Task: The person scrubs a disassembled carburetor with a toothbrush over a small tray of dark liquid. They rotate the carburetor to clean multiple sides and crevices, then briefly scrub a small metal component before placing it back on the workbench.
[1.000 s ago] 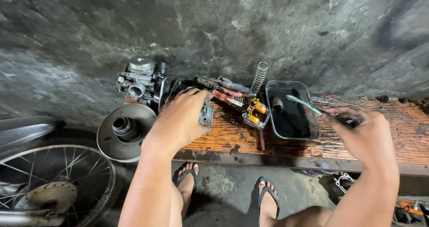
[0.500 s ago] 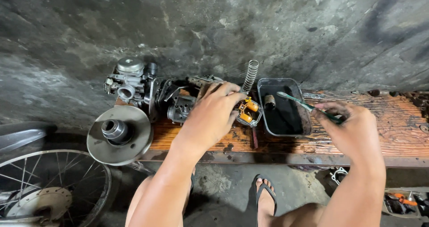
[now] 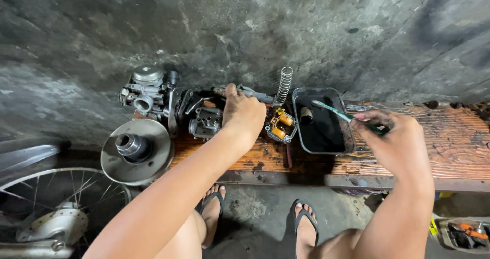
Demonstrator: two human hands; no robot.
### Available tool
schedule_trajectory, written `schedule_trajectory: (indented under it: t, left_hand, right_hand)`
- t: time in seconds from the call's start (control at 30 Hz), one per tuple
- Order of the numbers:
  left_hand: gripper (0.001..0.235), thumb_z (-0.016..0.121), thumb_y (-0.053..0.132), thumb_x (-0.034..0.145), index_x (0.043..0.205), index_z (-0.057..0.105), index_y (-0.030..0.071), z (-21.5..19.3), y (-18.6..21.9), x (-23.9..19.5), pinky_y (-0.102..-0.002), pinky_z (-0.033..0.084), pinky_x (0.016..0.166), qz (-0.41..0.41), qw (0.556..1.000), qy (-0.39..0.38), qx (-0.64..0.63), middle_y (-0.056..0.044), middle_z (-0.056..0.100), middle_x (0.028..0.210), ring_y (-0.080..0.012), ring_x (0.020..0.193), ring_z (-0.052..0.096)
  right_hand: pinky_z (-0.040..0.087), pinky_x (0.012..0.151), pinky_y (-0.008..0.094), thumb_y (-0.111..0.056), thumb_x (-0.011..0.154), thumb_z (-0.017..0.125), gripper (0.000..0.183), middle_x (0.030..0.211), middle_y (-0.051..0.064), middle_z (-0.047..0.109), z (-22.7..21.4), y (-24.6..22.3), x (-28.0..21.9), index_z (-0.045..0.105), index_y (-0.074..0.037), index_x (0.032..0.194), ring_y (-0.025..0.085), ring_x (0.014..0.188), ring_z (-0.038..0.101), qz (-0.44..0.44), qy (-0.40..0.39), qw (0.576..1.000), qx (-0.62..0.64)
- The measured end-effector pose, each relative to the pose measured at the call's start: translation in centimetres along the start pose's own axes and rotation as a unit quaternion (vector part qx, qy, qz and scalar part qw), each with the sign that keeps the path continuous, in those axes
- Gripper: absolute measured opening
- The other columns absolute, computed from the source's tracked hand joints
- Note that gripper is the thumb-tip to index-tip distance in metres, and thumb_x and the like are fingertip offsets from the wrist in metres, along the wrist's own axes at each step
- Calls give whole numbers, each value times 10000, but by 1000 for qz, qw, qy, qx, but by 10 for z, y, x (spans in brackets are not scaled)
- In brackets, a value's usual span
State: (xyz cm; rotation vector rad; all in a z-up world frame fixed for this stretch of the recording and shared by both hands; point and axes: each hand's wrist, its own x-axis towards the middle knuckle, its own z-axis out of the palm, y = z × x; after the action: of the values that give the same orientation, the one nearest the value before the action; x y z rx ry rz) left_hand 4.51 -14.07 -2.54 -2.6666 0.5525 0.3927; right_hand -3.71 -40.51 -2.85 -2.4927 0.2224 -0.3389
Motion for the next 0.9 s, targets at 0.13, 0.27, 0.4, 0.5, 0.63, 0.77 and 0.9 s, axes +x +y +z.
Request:
schedule_trajectory:
  t: [0.13,0.27,0.4,0.5,0.63,0.77,0.9]
  left_hand:
    - [158,615,189,1026,964,748,129,13,4,5,-469,286,1125,-9,999,15,32,55,695,698,-163,763,622]
    - [197,643,134,989,1173,708,161,14,6,10,-513,275,1142,-6,999,25,22,34,765,872,-226,941,692]
    - [139,638,76,958,1000,717,182,10,2,8,-537,256,1167,15,1000,20,-15,18,749,849,-220,855,691]
    - [212,670,-46,874,980,744,122,11,-2,14,-544,297,1149,32,995,40,-83,-37,763,883,-263,876,688]
    - [232,550,-195,840,792,634,17,-13,-9,-21,-473,556,714,64,969,93,-220,-140,684,743,-352,683,678]
    - [68,701,140,896,915,733,84,-20,8,-34,-462,558,792,143,799,238,-533,-134,771,879,-340,921,738]
    - [166,737,60,873,1013,738,-29,9,44,-1,-310,599,716,214,527,255,-782,-154,760,843,-175,708,725]
  right_hand:
    - [493,891,309,-156,912,749,132,1039,16,793,-3,-3,-2,813,-128,1024,146,1048,706,6,-6,1000,12]
    - [492,903,294,-162,914,746,136,1035,13,795,-6,1,-4,816,-137,1028,136,1035,709,1,-3,1000,12]
    - [490,956,312,-158,908,724,172,1104,9,790,-5,8,-3,817,-164,1052,149,1103,702,7,-9,1000,-2]
    - [518,976,342,-163,912,733,160,1081,15,796,-6,-4,-6,817,-143,1047,168,1106,711,24,-20,1000,-5]
    - [529,768,338,-196,909,744,188,1127,20,791,-4,-16,-6,819,-203,1081,168,936,726,73,-27,996,-47]
    - [521,749,433,-315,847,769,209,943,16,791,9,-5,-8,808,-301,1052,269,878,711,61,-4,994,-94]
    - [573,843,553,-297,774,784,276,912,78,779,16,12,-8,808,-327,1048,392,994,721,30,21,991,-125]
